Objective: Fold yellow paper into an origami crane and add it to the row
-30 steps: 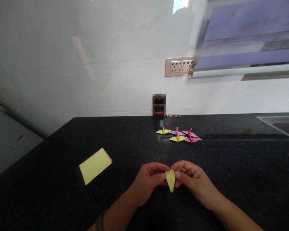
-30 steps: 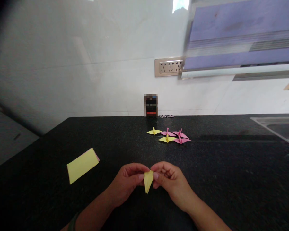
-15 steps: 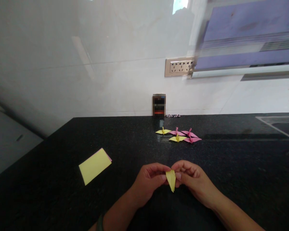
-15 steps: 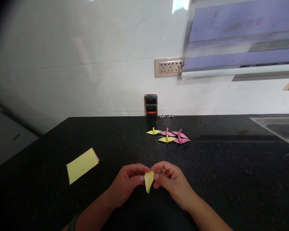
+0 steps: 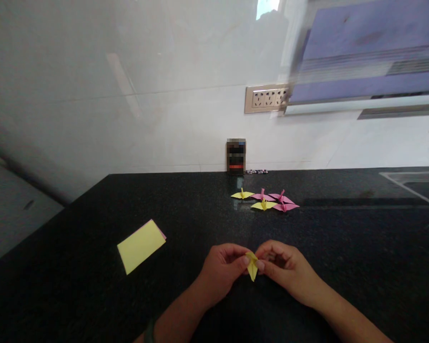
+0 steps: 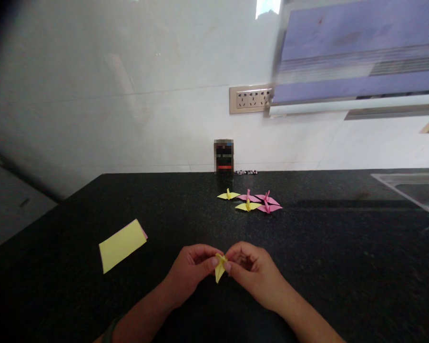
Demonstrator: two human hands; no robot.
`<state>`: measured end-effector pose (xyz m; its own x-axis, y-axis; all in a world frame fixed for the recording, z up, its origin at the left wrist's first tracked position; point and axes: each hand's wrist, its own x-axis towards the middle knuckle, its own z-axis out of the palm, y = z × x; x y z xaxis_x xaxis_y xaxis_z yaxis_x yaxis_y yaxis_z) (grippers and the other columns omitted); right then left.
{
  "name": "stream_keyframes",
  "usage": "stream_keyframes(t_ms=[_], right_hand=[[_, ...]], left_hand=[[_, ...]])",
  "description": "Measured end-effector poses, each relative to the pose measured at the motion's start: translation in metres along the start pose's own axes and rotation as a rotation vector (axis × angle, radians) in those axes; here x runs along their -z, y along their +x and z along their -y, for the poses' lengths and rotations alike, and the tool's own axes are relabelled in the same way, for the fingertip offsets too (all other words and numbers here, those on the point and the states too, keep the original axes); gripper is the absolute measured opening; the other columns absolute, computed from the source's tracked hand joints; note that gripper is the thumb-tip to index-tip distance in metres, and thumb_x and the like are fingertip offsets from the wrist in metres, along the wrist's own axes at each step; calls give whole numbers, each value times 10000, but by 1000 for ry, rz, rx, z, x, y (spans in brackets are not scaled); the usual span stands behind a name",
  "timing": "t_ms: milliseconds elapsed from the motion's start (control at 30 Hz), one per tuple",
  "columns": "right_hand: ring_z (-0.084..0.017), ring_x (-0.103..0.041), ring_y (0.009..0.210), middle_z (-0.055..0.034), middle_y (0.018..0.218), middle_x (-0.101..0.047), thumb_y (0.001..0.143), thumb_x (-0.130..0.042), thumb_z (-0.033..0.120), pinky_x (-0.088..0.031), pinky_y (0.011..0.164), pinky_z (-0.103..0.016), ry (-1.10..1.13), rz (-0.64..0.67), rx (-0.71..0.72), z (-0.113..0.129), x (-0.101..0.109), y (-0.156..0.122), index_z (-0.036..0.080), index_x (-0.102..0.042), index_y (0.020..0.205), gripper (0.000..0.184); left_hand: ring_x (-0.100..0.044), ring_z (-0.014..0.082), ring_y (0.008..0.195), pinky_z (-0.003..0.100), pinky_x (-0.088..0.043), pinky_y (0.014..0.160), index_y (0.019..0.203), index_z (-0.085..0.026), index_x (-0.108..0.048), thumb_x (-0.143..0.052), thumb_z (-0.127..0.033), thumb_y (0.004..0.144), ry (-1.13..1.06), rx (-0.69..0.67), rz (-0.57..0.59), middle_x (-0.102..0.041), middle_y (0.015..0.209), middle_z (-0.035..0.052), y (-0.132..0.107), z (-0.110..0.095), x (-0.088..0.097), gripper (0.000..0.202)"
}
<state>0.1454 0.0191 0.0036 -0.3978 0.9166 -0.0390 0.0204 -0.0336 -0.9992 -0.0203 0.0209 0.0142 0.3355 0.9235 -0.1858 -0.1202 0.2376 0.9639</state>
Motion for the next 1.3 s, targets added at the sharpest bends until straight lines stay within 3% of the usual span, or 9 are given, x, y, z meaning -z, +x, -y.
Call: stream_keyframes(t_ms=[267, 467, 600, 900, 1100, 1300], right_hand=[[-107, -482, 582, 9, 641, -536, 784, -499, 251, -382, 537, -217, -158, -48, 20, -6, -2, 1, 164, -548, 752, 105], [-105, -461, 560, 19, 614, -511, 782, -499, 264, -368, 510, -208, -236, -74, 29, 0, -6, -1, 169, -546, 737, 115], [-110, -469, 553, 12, 603, -524, 779, -499, 285, -370, 503, -213, -174, -75, -5, 0, -8, -1, 169, -539, 713, 139], [-107, -460, 511, 12, 564, -524, 777, -490, 308, -356, 469, -214, -134, -109, -32, -1, -11, 1, 170, -522, 670, 178], [-89, -428, 477, 28, 539, -496, 763, -511, 290, -341, 451, -207, -120, -129, -53, -3, -13, 2, 165, -509, 662, 160], [-78, -448, 451, 70, 542, -474, 721, -573, 323, -351, 437, -194, 122, -137, -40, -6, -16, 5, 205, -401, 794, 220]], left_hand=[[-510, 82, 553, 204, -402, 557, 684, -132, -560, -613, -147, 641, -31, -34, -10, -574, 603, -14, 3, 12, 1, 70], [-510, 90, 522, 202, -395, 527, 654, -113, -577, -614, -201, 642, 44, -4, -53, -578, 566, 0, 3, 10, 1, 96], [-520, 103, 507, 207, -402, 513, 620, -119, -581, -592, -236, 663, 106, 0, -115, -582, 540, 7, 3, 9, 0, 125], [-525, 98, 491, 217, -422, 496, 634, -120, -525, -565, -234, 689, 62, 1, -76, -576, 551, 11, 1, 12, -2, 132], [-514, 85, 454, 202, -419, 460, 794, -163, -422, -581, -187, 666, -23, -25, -77, -551, 551, -39, 3, 14, -2, 205], [-522, 93, 450, 199, -415, 455, 823, -183, -373, -587, -191, 658, -23, -42, -79, -535, 526, -60, 2, 13, -3, 272]])
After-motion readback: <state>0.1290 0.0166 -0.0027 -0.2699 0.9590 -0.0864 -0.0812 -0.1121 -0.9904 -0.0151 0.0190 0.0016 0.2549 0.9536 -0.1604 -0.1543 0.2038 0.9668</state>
